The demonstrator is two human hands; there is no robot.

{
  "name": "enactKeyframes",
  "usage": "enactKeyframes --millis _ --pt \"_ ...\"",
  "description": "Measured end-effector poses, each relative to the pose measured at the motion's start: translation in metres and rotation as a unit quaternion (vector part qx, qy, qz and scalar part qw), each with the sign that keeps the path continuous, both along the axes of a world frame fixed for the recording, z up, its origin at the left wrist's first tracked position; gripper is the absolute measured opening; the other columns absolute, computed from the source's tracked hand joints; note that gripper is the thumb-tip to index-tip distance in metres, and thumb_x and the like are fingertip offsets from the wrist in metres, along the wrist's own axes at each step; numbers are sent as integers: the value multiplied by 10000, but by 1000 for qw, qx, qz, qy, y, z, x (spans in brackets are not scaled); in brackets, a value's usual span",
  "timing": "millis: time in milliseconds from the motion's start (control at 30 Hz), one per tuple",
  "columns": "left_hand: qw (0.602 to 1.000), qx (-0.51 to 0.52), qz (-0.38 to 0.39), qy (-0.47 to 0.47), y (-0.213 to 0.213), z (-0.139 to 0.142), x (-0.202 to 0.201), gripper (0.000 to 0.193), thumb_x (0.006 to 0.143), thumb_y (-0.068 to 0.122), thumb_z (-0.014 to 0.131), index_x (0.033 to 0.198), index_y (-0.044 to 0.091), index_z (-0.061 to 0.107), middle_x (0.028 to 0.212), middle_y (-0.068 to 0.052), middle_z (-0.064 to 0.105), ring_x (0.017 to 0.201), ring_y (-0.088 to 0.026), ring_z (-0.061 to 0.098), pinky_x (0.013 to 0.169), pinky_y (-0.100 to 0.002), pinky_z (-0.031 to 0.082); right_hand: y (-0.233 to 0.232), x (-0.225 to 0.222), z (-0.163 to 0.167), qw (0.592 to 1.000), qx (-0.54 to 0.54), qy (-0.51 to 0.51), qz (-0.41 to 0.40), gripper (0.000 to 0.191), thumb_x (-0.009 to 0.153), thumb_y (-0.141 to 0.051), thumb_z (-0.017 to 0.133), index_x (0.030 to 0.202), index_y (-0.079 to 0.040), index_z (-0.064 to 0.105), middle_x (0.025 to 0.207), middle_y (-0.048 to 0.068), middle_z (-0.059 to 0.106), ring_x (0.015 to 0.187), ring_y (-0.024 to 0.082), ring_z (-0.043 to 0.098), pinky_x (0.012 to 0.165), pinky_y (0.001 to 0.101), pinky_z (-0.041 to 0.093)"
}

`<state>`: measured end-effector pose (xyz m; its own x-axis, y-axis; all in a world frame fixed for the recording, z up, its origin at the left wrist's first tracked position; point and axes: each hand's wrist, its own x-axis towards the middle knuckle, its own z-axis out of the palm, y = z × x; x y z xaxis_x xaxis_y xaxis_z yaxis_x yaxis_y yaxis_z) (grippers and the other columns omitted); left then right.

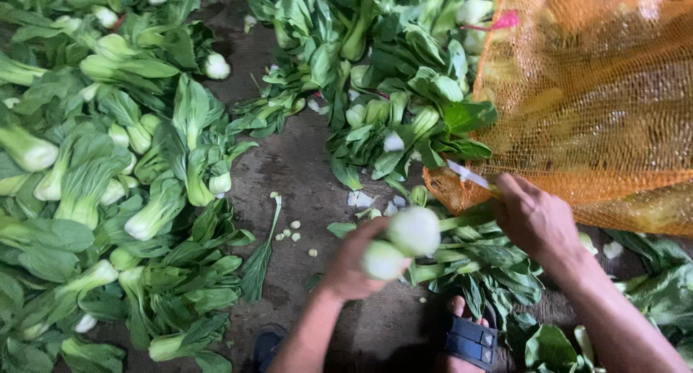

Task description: The person trims the base of bok choy stalks using a small knife, removing unwanted parts and placing the trimmed vegetables into a pile. The person works continuously on multiple stalks, handling them one at a time.

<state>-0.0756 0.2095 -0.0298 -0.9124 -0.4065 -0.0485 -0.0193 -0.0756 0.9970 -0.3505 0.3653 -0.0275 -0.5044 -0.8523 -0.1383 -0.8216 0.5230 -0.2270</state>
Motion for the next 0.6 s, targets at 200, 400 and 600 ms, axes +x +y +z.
enactKeyframes --millis 200,400,600 --pt "932 184 245 195 -71 18 62 444 929 276 706 1283 41 576 1195 -140 654 1153 -303 661 1085 -477 521 -75 -9 0 971 -226 -17 80 637 794 -245 807 1377 -122 584 1408 237 579 1026 425 677 744 501 586" --pt "858 274 411 142 -77 3 57 251 998 253 639 1132 41 648 800 -69 610 772 -230 609 781 -411 538 -106 -18 -2 997 5 -66 42 454 925 -247 767 1365 -239 655 963 180 760 870 373 739 796 487 587" --pt "844 462 223 -159 -3 -18 -22 514 817 462 718 1184 103 693 978 -82 759 822 -199 706 740 -339 576 -33 15 3 947 -205 -248 17 188 817 -185 816 965 -118 721 872 90 740 791 232 724 707 387 592"
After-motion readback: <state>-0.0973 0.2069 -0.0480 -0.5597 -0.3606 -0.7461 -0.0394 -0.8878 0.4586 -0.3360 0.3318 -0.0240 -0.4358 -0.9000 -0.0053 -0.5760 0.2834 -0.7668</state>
